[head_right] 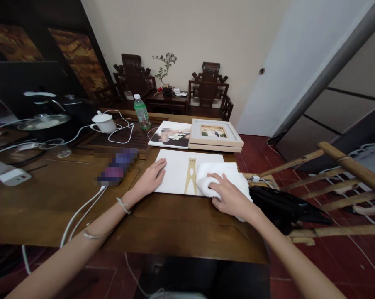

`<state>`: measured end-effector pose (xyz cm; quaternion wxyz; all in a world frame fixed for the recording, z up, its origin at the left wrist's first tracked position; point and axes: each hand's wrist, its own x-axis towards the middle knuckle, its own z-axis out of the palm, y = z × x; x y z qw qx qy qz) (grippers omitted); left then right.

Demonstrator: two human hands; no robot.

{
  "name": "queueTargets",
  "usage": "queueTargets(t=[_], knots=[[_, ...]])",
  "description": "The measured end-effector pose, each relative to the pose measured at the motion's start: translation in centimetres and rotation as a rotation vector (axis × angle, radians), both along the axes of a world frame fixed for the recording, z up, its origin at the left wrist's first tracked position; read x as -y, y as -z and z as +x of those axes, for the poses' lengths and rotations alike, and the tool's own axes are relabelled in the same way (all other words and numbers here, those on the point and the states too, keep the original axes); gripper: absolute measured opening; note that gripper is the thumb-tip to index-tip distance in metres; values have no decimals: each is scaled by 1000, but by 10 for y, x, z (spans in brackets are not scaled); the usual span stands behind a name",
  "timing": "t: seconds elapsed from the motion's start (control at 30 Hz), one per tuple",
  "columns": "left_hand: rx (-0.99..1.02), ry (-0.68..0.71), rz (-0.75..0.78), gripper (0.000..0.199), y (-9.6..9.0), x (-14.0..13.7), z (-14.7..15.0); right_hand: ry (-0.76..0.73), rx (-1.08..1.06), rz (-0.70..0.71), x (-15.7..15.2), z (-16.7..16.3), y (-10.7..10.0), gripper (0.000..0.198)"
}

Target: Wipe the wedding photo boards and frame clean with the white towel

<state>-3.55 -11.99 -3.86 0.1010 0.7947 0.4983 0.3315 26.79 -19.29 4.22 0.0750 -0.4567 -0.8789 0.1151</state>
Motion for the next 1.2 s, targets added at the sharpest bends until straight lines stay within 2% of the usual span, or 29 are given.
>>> queueTargets(t=[0.1, 0.2, 0.3, 0.4, 0.53, 0.63, 0.8, 0.9, 1.03, 1.2], knots=[[1, 6, 5, 38, 0, 0, -1, -55, -47, 27, -23, -1, 9, 18], [-13, 6, 10, 38, 1, -1, -2, -60, -24, 27, -55, -2, 11, 28], [-18, 17, 8, 39, 1, -1, -3, 12, 28, 55, -86, -4, 8, 33], [-2, 32, 8, 38, 0, -1, -4, 126, 52, 49, -102, -5, 5, 32], [-6, 34, 3, 38, -2, 0, -4, 153, 68, 36, -87, -3, 3, 41], [-8, 38, 7, 38, -2, 1, -3, 106, 92, 3, -54, 0, 2, 45], [-8, 17, 12, 39, -2, 2, -2, -51, 37, -71, 11, 6, -8, 42], [-21, 7, 9, 40, -2, 2, -1, -90, 13, -126, 30, 7, -13, 43], [-30, 7, 10, 39, -2, 3, -2, -39, 30, -98, 18, 7, -10, 44], [-25, 14, 20, 39, -1, 1, -2, 134, 41, -28, -42, -3, -3, 39]])
